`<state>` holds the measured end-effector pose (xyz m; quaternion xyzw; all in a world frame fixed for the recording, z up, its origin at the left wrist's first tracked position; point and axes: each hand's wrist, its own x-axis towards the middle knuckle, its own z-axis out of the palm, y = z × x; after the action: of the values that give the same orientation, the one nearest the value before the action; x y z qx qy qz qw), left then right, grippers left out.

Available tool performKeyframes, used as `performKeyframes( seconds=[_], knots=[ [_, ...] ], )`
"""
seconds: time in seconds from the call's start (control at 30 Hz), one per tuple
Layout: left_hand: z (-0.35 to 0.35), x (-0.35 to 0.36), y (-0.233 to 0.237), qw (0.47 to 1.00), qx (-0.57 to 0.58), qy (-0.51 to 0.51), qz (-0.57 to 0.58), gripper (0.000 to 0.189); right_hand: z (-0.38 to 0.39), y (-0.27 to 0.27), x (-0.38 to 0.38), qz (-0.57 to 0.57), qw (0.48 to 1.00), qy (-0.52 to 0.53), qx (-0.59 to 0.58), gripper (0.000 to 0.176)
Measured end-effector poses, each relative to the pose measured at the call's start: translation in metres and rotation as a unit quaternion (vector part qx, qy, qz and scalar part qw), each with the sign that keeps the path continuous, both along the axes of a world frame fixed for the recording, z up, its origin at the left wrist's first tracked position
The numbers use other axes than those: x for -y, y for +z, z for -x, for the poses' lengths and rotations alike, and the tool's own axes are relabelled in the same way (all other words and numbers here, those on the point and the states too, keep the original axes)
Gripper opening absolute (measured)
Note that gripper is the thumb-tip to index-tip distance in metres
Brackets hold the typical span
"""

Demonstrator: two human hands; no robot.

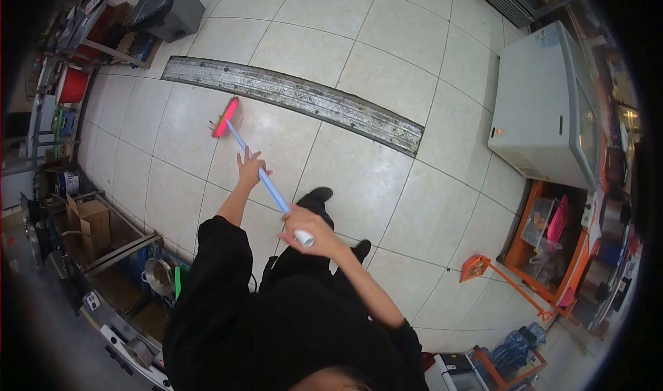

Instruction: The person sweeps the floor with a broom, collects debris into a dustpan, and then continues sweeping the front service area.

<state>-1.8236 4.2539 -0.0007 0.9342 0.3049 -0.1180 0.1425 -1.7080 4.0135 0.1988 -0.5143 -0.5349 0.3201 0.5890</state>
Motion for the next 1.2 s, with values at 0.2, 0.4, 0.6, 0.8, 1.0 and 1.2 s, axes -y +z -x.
performKeyframes(
  seconds=[0.2,0.4,0.6,0.8,1.0,1.2],
  knots=[
    [-0.076,0.057,0.02,0.852,0.351,-0.168,0.351,0.014,-0.053,0.151,0.009,0.189,0.961,-0.152,0.13,0.018],
    [-0.116,0.135,0.152,0.873,0.218,-0.216,0.379,0.04,-0.028,0.241,0.0,0.055,0.985,-0.156,-0.048,0.027],
    [-0.081,0.057,0.182,0.892,0.297,-0.188,0.286,0.034,-0.015,0.211,0.069,-0.018,0.981,-0.175,-0.082,0.018],
    [-0.015,-0.096,0.035,0.985,0.1,-0.112,0.089,0.027,-0.014,0.061,-0.065,0.126,0.987,-0.052,-0.08,0.018],
    [-0.052,0.007,0.023,0.941,0.117,-0.204,0.244,0.022,-0.03,0.121,-0.012,0.153,0.981,-0.118,-0.019,0.026],
    [-0.144,0.178,0.105,0.819,0.261,-0.324,0.395,0.028,-0.024,0.228,0.016,0.066,0.962,-0.264,-0.01,0.029]
  ],
)
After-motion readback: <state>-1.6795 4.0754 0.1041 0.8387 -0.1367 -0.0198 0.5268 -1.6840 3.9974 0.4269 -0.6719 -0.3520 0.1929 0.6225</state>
